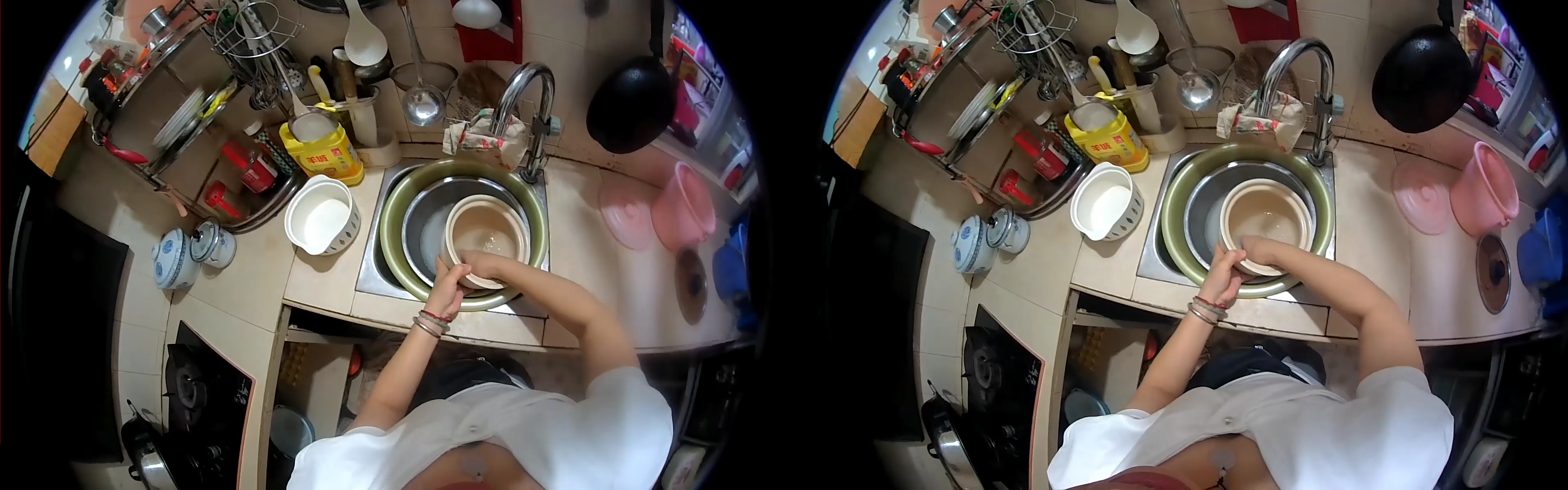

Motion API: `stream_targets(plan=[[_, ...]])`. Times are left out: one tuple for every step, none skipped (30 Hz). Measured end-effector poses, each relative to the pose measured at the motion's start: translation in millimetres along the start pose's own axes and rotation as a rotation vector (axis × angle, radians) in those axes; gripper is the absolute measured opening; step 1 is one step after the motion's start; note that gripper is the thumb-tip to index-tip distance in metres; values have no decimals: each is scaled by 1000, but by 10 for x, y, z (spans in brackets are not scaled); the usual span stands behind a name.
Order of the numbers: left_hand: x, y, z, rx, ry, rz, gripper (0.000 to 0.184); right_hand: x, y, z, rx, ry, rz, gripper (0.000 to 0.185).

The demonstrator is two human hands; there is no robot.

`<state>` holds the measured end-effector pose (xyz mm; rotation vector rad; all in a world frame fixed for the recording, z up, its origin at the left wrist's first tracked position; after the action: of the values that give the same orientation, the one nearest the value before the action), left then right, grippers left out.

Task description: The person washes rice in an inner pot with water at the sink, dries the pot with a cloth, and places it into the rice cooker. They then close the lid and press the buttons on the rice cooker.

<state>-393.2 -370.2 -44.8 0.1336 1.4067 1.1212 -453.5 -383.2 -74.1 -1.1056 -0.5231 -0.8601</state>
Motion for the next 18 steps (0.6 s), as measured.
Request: stream_targets(plan=[[-15, 0, 14, -9, -4, -12, 54, 82, -43, 26, -55, 7, -48, 38], [-18, 9, 16, 8, -11, -3, 53, 174, -116, 51, -112, 15, -97, 33], [-18, 20, 18, 26, -19, 7, 52, 209, -203, 72, -171, 23, -145, 30], [-3, 41, 9, 45, -27, 16, 51, 93, -252, -9, -190, 78, -25, 29], [3, 5, 3, 11, -10, -9, 51, -63, -282, -155, -203, 133, 95, 29], [20, 0, -14, 19, -10, 3, 51, -54, -392, -189, -220, 182, 222, 29], [43, -19, -14, 25, -10, 16, 51, -41, -476, -145, -244, 183, 273, 28], [42, -27, -21, 32, -7, 28, 51, -19, -582, -81, -269, 181, 325, 27], [16, -6, 2, 18, -2, 14, 52, 41, -646, -16, -292, 178, 378, 26], [9, 1, -9, 22, -4, 16, 52, 147, -646, -12, -303, 73, 535, 26], [1, 7, -18, 26, -5, 18, 51, 226, -626, 12, -312, -34, 691, 26], [9, 7, 9, 24, -9, 25, 51, 287, -555, 55, -312, -143, 845, 26], [-11, 27, -9, 27, -1, 18, 51, 234, -492, 54, -301, -124, 979, 30], [-20, 34, 7, 27, 6, 11, 51, 77, -436, 58, -243, -11, 1028, 22], [-29, 40, 17, 27, 12, 4, 51, -4, -379, 80, -115, 82, 1000, 24], [-35, 36, 23, 14, 5, 2, 51, -97, -304, 113, 13, 176, 965, 25], [-43, 26, 34, 0, -4, -2, 50, -134, -250, 133, 9, 220, 754, 25], [-34, 24, 41, -11, -14, -6, 50, -191, -176, 148, 3, 263, 542, 24]])
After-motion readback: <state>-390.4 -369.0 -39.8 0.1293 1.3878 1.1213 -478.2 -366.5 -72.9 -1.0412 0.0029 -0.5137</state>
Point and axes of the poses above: each hand's wrist, its own z-axis away from the middle knuckle, its own y-axis out of the palm, x = y × z, the point moved 10 cm from there along -z, towards the middle knuckle, and after that the axes turned 2 degrees about x, right-handed, at the moved point
